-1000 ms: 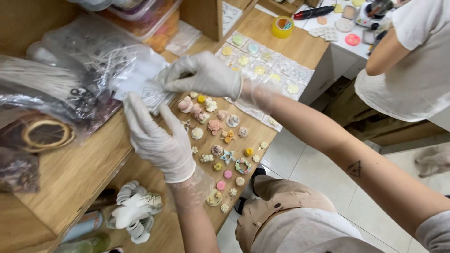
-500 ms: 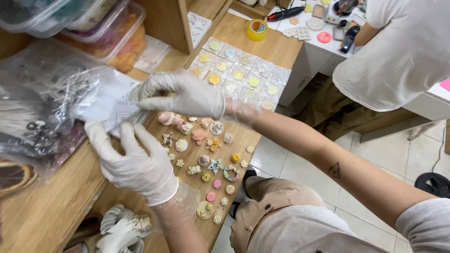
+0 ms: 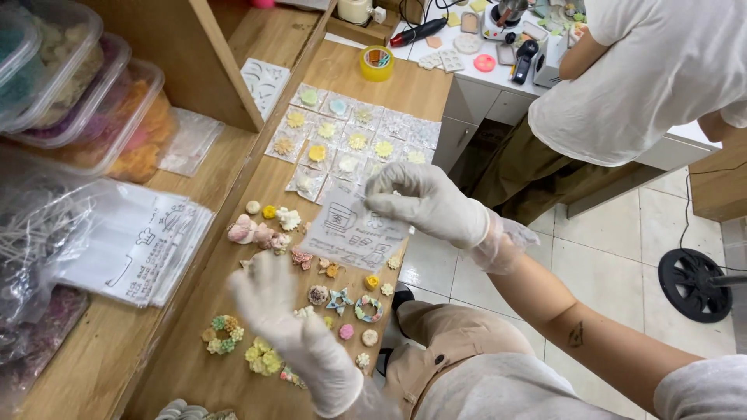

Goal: The person wearing gloves picks up small decorative wax or candle embeds from a wooden worktable one at a time and places them into small clear plastic bags, sealing each bag and setting it on the table. They repeat this bagging process for multiple pieces throughout the episode.

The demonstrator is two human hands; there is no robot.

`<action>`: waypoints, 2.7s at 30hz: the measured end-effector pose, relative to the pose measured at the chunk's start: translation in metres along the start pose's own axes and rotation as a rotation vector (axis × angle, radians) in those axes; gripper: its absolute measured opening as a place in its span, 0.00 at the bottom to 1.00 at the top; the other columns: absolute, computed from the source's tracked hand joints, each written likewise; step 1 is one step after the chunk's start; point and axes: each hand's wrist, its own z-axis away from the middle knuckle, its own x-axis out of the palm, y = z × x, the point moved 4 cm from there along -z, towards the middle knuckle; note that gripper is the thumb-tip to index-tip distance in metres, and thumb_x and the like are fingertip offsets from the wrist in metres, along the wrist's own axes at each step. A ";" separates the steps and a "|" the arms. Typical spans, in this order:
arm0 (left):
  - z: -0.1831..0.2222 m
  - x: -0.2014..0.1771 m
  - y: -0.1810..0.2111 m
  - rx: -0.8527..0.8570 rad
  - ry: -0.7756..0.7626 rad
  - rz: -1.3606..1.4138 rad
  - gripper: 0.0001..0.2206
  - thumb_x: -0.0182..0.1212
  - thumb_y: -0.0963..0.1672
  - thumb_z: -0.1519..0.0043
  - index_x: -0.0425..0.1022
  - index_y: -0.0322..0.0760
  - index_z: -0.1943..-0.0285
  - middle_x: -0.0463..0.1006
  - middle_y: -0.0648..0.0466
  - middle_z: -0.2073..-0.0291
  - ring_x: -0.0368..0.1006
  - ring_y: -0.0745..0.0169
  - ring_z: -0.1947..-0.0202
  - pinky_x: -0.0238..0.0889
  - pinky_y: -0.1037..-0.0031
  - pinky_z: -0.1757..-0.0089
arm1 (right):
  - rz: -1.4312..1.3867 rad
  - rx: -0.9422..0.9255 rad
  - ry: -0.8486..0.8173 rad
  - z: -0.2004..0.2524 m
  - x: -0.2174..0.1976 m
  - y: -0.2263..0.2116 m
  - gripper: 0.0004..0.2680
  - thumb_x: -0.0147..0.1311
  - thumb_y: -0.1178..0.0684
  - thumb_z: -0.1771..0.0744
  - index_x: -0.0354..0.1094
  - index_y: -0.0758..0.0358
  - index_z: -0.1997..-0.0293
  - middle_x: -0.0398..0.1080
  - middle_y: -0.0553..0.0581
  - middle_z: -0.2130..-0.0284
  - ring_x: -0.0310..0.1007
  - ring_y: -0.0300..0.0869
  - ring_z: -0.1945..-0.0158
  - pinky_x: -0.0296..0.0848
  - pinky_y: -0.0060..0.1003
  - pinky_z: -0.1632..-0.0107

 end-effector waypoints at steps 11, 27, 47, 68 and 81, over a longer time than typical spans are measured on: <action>0.072 0.038 -0.105 -1.060 -0.749 0.296 0.21 0.65 0.42 0.38 0.74 0.31 0.35 0.82 0.50 0.51 0.75 0.69 0.54 0.69 0.77 0.53 | 0.572 0.104 -0.628 0.037 -0.012 0.012 0.08 0.63 0.50 0.34 0.78 0.59 0.54 0.81 0.55 0.63 0.81 0.40 0.60 0.77 0.35 0.58; 0.084 0.098 -0.164 -0.813 0.458 0.144 0.13 0.60 0.42 0.35 0.81 0.29 0.46 0.85 0.52 0.53 0.77 0.69 0.57 0.70 0.76 0.54 | -0.174 0.420 0.089 -0.002 -0.075 0.111 0.21 0.63 0.52 0.35 0.68 0.58 0.34 0.72 0.45 0.65 0.70 0.29 0.60 0.70 0.27 0.55; 0.097 0.218 -0.201 -0.792 0.653 0.419 0.14 0.58 0.43 0.32 0.77 0.30 0.41 0.81 0.53 0.52 0.78 0.67 0.56 0.73 0.72 0.55 | 0.427 -0.129 -0.268 -0.060 -0.179 0.069 0.18 0.68 0.55 0.36 0.72 0.57 0.39 0.74 0.50 0.58 0.73 0.35 0.58 0.74 0.31 0.54; 0.116 0.193 -0.206 -0.735 0.643 0.248 0.12 0.58 0.42 0.30 0.78 0.29 0.41 0.81 0.55 0.53 0.75 0.70 0.56 0.72 0.74 0.55 | 0.415 0.074 -0.256 -0.069 -0.158 0.111 0.04 0.60 0.56 0.34 0.77 0.60 0.58 0.79 0.51 0.68 0.76 0.33 0.67 0.75 0.30 0.64; 0.098 0.146 -0.172 -0.842 0.489 0.240 0.11 0.61 0.45 0.32 0.82 0.33 0.47 0.83 0.59 0.60 0.76 0.76 0.63 0.71 0.79 0.61 | -0.152 0.456 -0.371 -0.067 -0.133 0.114 0.14 0.57 0.59 0.31 0.69 0.66 0.37 0.77 0.50 0.60 0.75 0.31 0.59 0.74 0.26 0.53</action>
